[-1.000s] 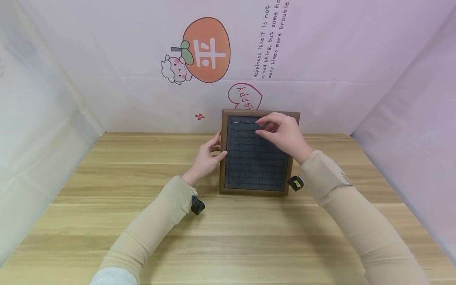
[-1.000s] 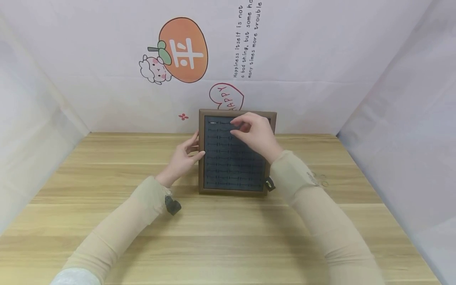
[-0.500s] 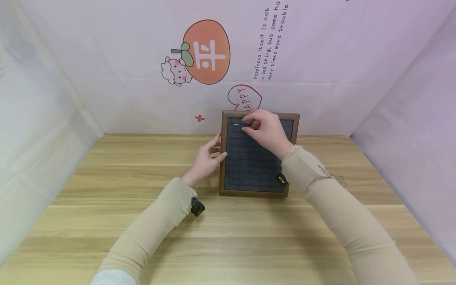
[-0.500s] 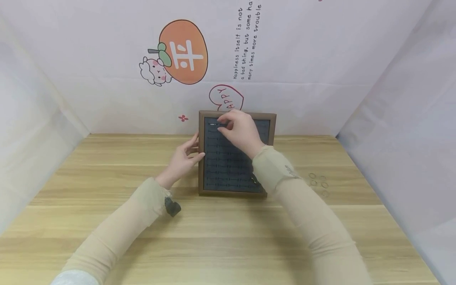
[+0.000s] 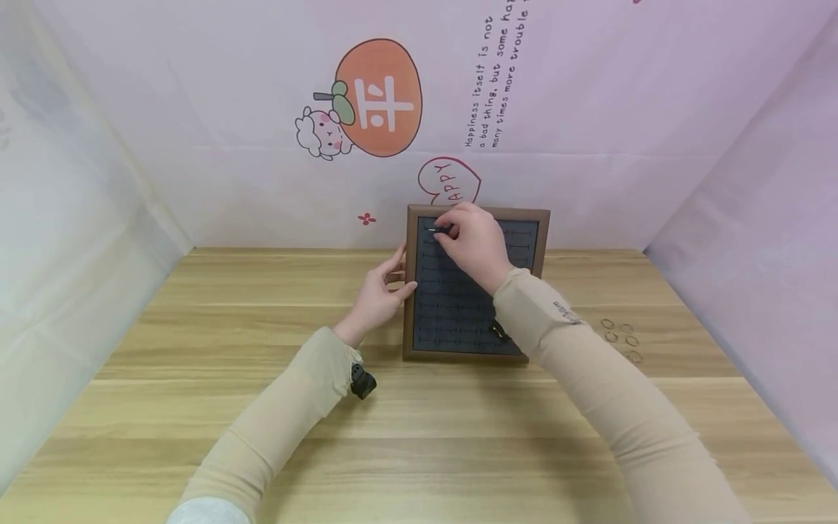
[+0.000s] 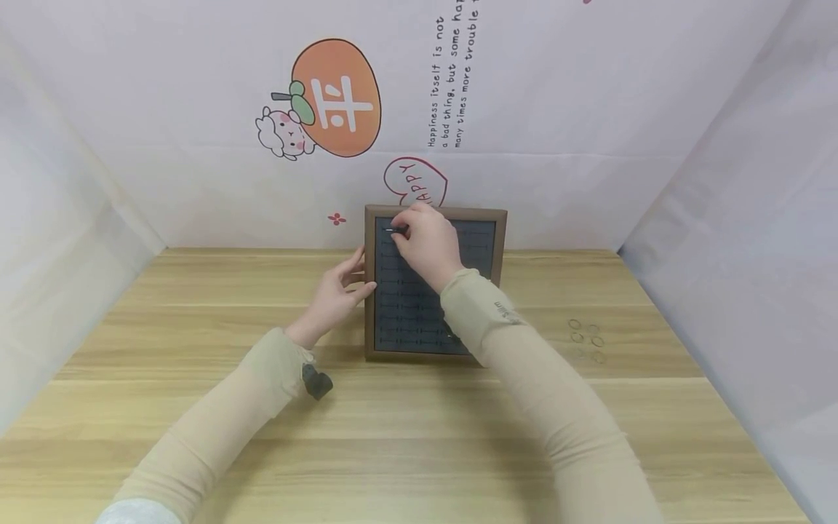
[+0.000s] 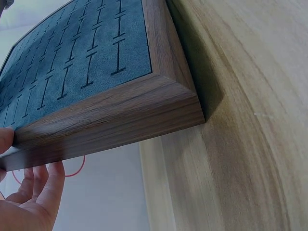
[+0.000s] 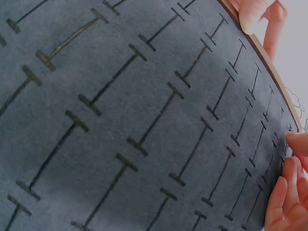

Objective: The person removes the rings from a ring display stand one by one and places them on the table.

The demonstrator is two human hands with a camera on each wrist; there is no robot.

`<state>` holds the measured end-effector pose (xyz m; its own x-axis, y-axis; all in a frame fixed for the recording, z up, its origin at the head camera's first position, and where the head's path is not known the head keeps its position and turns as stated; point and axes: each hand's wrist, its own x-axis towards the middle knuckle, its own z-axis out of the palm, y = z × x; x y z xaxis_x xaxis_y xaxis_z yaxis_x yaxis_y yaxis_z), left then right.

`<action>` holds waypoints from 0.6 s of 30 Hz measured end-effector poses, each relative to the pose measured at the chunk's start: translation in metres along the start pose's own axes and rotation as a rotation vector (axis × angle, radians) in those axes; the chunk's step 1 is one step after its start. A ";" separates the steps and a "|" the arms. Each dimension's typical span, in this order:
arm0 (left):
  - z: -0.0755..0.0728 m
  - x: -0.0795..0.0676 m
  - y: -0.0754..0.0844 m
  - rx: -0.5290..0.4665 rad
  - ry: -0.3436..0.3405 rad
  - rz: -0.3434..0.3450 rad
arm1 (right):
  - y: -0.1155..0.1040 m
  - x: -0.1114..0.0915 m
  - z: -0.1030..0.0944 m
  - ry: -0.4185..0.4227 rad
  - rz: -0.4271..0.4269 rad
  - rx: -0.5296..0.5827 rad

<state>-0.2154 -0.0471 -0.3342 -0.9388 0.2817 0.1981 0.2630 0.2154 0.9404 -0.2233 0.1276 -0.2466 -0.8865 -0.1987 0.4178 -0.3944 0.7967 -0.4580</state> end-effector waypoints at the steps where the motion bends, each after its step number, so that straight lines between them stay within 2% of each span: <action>1: 0.000 0.000 0.000 -0.001 0.000 0.000 | -0.001 0.000 0.000 0.001 0.007 -0.004; 18: 0.000 0.001 -0.001 0.008 0.007 -0.004 | -0.005 -0.002 0.004 0.031 -0.025 -0.064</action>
<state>-0.2166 -0.0475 -0.3347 -0.9415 0.2743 0.1960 0.2607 0.2240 0.9391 -0.2203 0.1221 -0.2482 -0.8683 -0.2015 0.4533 -0.3990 0.8266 -0.3970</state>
